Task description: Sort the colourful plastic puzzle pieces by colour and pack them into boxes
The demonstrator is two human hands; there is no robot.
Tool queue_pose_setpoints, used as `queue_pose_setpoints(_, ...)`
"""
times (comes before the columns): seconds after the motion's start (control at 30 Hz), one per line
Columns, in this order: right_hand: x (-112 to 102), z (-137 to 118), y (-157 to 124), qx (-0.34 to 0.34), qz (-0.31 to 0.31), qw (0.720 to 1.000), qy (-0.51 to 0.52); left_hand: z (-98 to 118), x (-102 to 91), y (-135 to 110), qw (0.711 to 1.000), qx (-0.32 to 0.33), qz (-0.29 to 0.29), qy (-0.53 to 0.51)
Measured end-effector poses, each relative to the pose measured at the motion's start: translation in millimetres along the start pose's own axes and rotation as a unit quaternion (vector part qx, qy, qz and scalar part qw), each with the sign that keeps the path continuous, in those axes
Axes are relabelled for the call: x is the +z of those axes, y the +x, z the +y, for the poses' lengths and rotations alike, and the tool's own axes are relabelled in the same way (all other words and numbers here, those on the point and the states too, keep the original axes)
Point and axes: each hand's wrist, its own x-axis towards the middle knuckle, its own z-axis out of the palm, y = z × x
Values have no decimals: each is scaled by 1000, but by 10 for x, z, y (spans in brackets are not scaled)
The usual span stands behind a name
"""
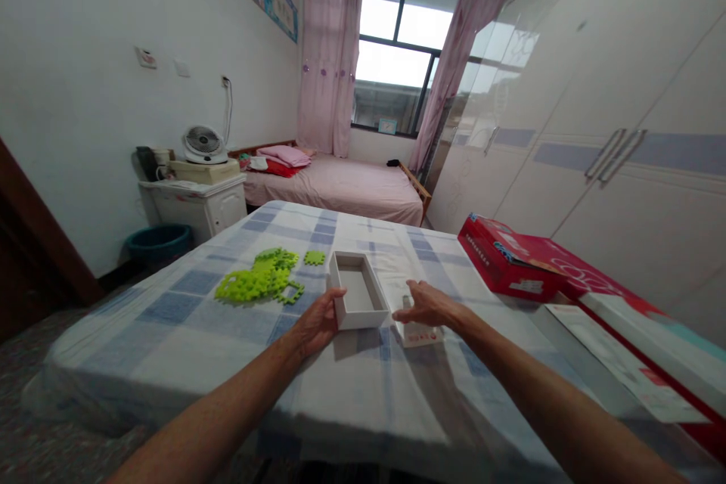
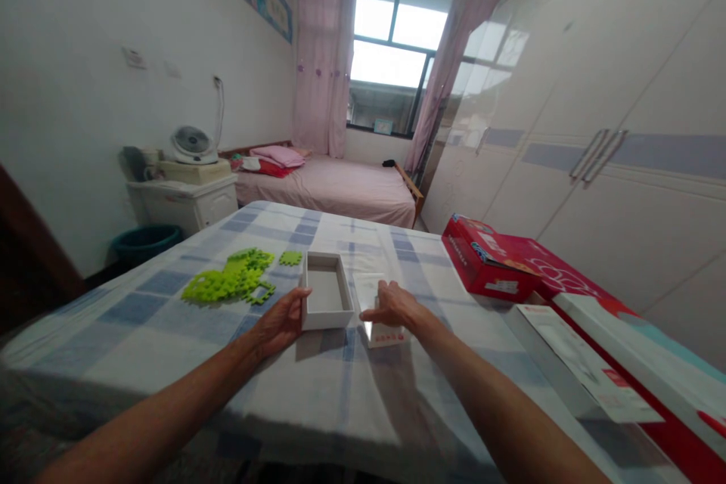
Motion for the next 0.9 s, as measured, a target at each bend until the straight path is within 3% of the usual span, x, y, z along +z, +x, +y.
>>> queue_pose_setpoints(0.1,192,-107,-223,10,-5,1000,-17,1,-2,0,1000,-3,4,5)
queue_pose_setpoints(0.23,328,-237,-278,47,17,998,-35,1,12,-12,1000,0,9,8)
queue_pose_setpoints(0.9,348,-371,-177,68,33,995,-66,5,52,-32,1000,3,18,18)
